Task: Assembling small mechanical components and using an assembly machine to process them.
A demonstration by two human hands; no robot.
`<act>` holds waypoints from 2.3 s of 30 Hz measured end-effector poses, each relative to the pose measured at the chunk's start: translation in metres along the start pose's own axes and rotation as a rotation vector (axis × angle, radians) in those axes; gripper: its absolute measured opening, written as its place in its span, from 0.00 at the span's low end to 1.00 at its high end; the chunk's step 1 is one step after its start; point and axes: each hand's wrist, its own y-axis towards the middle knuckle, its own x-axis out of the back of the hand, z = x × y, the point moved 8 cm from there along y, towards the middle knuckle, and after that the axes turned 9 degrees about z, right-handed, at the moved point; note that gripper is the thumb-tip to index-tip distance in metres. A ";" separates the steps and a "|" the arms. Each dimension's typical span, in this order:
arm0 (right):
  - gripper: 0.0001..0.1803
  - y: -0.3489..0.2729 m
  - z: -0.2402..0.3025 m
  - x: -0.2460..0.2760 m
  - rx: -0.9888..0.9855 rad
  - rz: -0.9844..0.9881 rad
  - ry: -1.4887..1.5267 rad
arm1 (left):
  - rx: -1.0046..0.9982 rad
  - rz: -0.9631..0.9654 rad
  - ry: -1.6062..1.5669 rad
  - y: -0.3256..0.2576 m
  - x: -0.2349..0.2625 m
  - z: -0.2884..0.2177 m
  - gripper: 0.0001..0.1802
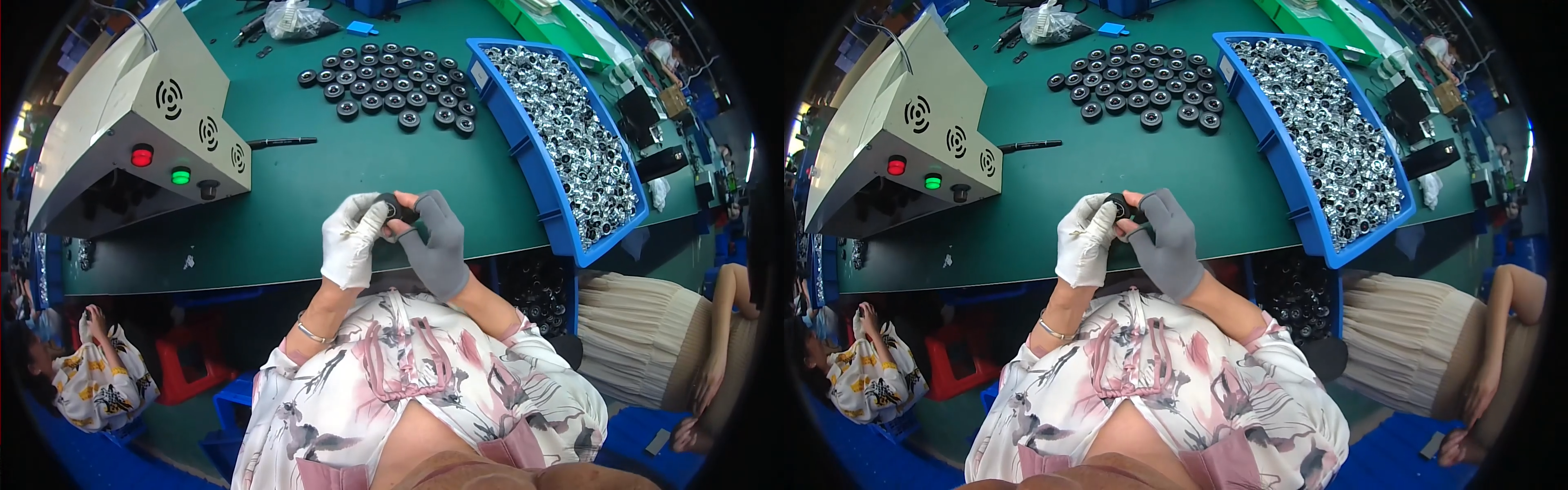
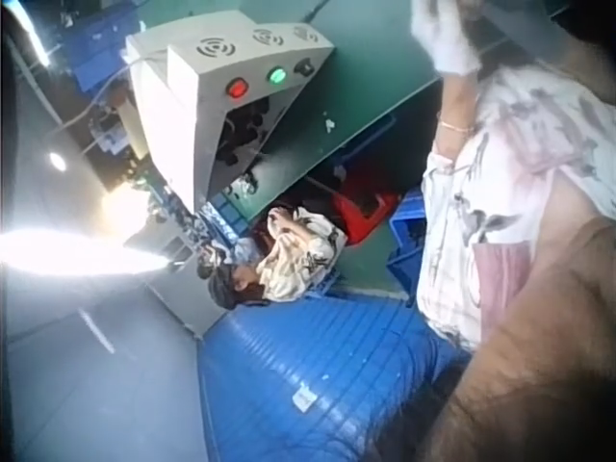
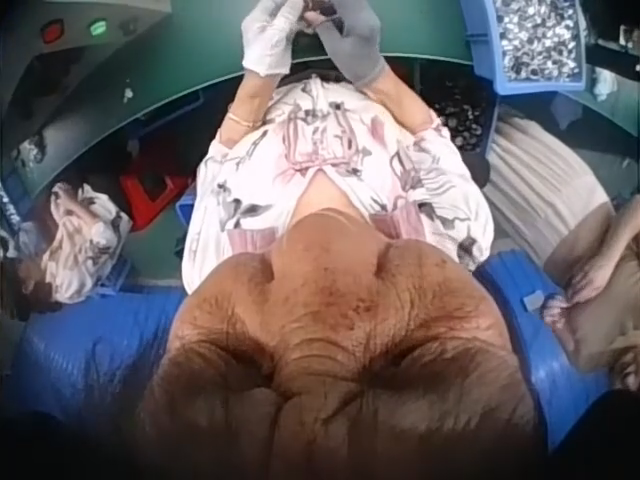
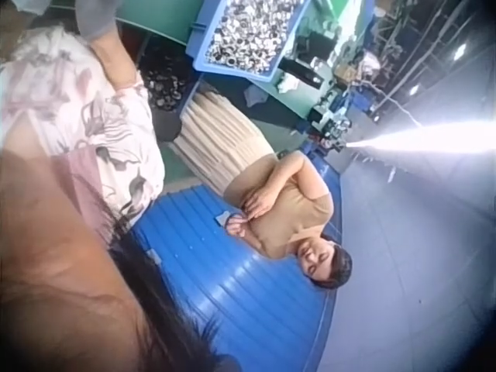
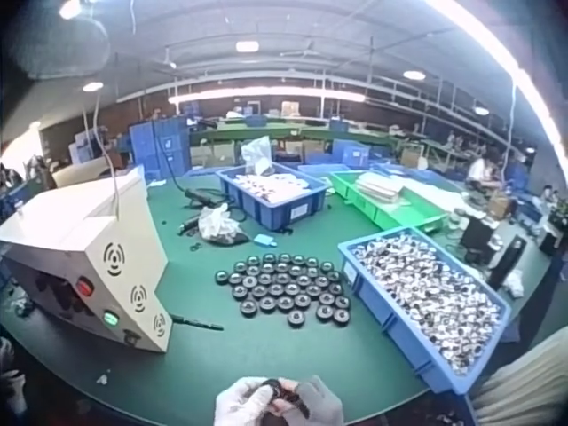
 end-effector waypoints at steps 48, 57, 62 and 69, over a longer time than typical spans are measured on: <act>0.14 0.019 -0.034 -0.010 -0.096 0.194 0.346 | -0.129 0.004 0.592 0.004 0.009 -0.017 0.17; 0.14 0.019 -0.048 -0.018 -0.440 0.273 0.736 | -0.178 -0.002 0.177 -0.003 0.006 -0.013 0.25; 0.16 0.017 -0.037 -0.015 -0.377 0.286 0.842 | -0.034 0.022 0.035 -0.004 0.006 -0.003 0.25; 0.27 0.022 -0.022 -0.004 -0.060 0.348 0.382 | 0.108 0.117 -0.204 -0.005 -0.001 0.007 0.25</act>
